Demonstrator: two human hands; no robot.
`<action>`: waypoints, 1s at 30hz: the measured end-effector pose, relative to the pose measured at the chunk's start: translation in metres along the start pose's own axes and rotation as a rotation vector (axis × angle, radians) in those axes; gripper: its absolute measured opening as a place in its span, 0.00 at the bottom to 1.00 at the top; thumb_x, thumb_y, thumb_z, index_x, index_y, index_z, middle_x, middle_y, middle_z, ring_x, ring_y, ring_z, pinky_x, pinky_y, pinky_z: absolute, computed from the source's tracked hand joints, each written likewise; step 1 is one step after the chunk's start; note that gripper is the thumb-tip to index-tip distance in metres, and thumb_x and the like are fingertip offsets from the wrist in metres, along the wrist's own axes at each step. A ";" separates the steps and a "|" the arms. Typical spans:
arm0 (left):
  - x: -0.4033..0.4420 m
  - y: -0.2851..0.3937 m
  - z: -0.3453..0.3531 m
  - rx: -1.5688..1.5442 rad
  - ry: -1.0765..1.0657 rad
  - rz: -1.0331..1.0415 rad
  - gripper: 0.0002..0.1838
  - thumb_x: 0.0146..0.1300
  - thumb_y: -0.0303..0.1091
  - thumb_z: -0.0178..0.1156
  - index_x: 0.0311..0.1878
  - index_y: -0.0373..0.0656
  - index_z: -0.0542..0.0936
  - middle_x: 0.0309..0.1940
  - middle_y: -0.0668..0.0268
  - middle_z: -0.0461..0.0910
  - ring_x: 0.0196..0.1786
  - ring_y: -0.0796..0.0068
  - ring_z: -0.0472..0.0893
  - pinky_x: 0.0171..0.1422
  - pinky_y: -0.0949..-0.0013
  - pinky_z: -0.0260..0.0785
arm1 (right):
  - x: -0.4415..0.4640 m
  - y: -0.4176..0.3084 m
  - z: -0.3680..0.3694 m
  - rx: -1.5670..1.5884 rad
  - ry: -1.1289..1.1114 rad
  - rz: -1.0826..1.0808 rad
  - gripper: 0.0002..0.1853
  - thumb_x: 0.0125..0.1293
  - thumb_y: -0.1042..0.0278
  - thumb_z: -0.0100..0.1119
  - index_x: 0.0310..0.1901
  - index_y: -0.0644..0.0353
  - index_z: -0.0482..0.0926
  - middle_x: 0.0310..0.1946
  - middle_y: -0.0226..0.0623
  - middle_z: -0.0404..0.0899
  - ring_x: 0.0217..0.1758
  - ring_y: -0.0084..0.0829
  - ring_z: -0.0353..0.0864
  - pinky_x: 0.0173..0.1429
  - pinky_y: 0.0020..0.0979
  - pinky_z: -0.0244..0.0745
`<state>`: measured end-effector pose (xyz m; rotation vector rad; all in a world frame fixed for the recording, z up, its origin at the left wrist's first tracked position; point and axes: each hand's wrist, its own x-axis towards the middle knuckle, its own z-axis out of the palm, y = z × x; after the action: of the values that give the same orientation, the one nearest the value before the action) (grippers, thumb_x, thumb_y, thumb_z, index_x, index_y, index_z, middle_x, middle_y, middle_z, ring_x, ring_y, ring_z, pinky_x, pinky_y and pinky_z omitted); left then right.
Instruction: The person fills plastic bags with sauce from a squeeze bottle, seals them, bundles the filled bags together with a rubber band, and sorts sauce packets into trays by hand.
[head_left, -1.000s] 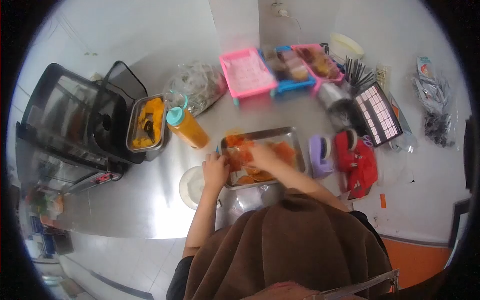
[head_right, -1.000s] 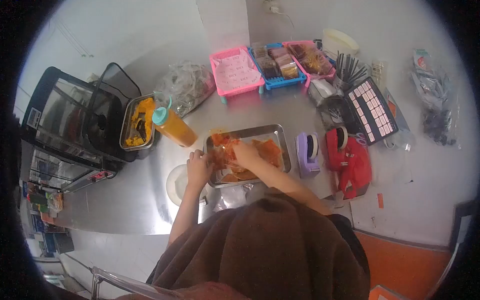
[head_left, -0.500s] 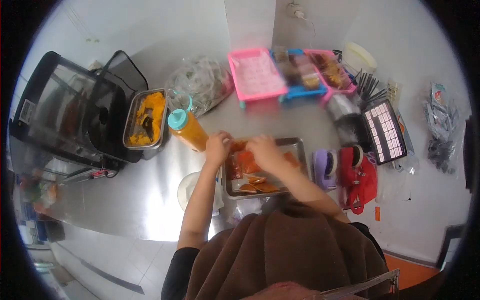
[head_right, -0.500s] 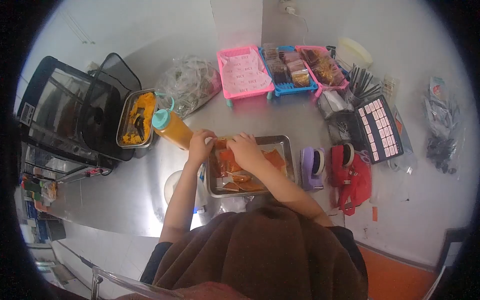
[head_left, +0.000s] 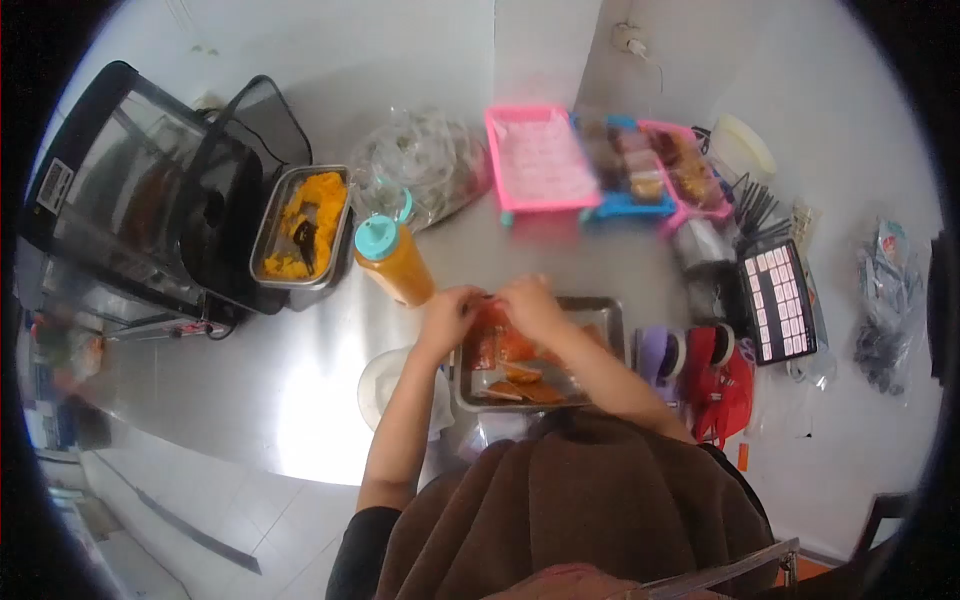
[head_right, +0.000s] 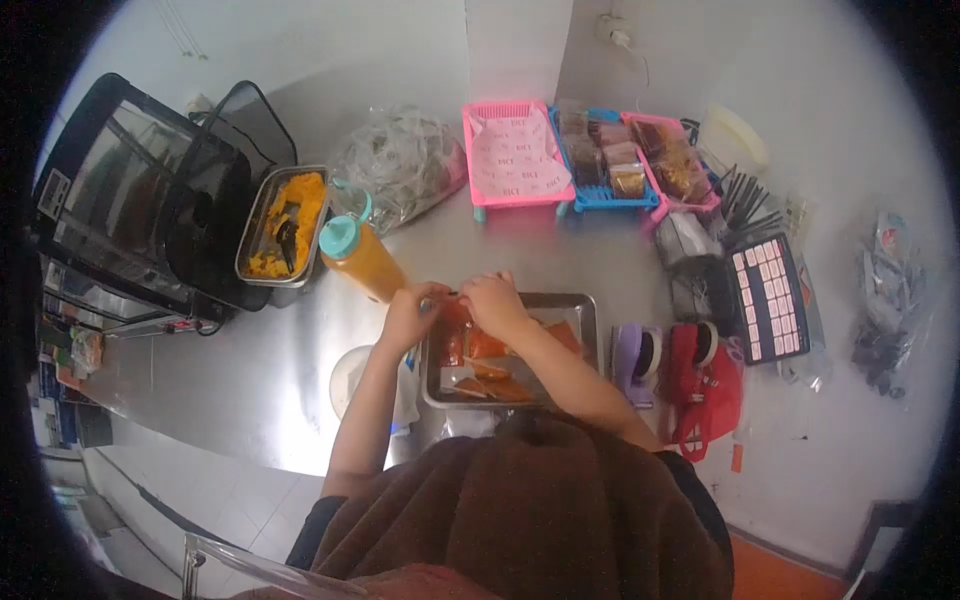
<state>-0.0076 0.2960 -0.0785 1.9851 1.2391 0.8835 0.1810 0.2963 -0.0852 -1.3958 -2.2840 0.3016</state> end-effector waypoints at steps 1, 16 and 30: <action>-0.004 0.007 -0.002 0.031 0.065 0.032 0.18 0.52 0.26 0.64 0.49 0.39 0.79 0.40 0.58 0.81 0.44 0.57 0.80 0.52 0.62 0.70 | 0.003 -0.002 -0.011 0.008 -0.001 -0.029 0.05 0.57 0.68 0.58 0.34 0.55 0.80 0.35 0.36 0.79 0.47 0.38 0.75 0.53 0.43 0.64; -0.284 -0.056 -0.029 0.069 1.064 -0.698 0.22 0.67 0.36 0.52 0.56 0.29 0.63 0.53 0.49 0.63 0.58 0.53 0.63 0.66 0.54 0.53 | 0.221 0.167 -0.133 0.101 -0.057 0.083 0.08 0.55 0.73 0.60 0.37 0.64 0.79 0.33 0.49 0.80 0.38 0.43 0.81 0.43 0.38 0.73; -0.259 -0.052 -0.016 0.687 0.797 -0.832 0.22 0.69 0.38 0.46 0.56 0.26 0.64 0.55 0.42 0.63 0.59 0.45 0.63 0.65 0.48 0.54 | 0.362 0.298 0.000 0.125 0.397 0.054 0.13 0.56 0.80 0.54 0.44 0.62 0.78 0.41 0.48 0.79 0.48 0.43 0.79 0.52 0.38 0.73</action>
<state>-0.1327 0.0790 -0.1650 1.2405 2.8387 0.8692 0.2738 0.7547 -0.1132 -1.3210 -1.8761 0.1625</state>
